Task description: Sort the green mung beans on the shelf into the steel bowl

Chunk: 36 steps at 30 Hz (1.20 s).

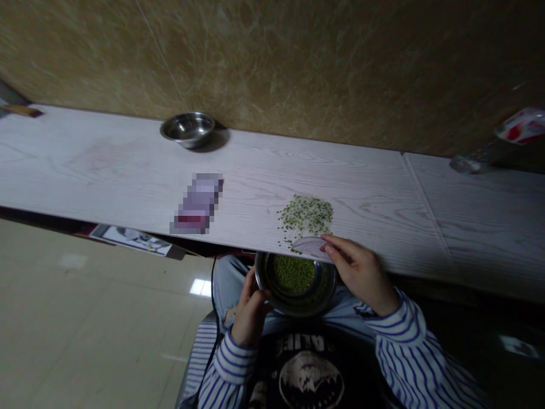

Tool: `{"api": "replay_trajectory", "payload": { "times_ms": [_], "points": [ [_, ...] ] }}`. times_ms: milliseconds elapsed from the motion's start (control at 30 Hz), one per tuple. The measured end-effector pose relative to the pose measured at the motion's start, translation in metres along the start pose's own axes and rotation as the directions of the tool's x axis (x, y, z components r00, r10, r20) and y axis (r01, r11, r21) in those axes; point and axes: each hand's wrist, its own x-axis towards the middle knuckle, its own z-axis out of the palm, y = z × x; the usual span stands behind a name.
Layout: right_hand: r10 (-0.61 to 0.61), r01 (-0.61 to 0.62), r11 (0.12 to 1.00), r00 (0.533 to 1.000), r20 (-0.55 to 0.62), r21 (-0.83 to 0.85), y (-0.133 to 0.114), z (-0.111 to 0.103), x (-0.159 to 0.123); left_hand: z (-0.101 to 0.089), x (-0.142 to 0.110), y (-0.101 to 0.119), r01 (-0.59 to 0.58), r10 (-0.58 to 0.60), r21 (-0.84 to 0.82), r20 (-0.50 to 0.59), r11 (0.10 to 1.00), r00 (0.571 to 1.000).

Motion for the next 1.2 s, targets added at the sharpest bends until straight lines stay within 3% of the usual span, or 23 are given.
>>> {"api": "replay_trajectory", "payload": {
  "times_ms": [367, 967, 1200],
  "points": [
    [-0.028, 0.027, 0.999, 0.999, 0.019, 0.039, -0.01, 0.003, 0.0, 0.001, 0.0, 0.0, 0.001, 0.0, 0.006, -0.003, 1.0, 1.0],
    [0.052, -0.052, 0.999, 0.997, -0.063, -0.001, 0.003, 0.003, 0.001, -0.004, 0.003, 0.002, 0.01, -0.01, 0.01, -0.016, 1.0, 1.0],
    [0.032, -0.032, 0.999, 0.999, -0.022, 0.034, -0.008, 0.009, 0.001, -0.002, 0.002, 0.004, 0.005, -0.005, 0.003, -0.015, 1.0, 1.0]
  ]
}}
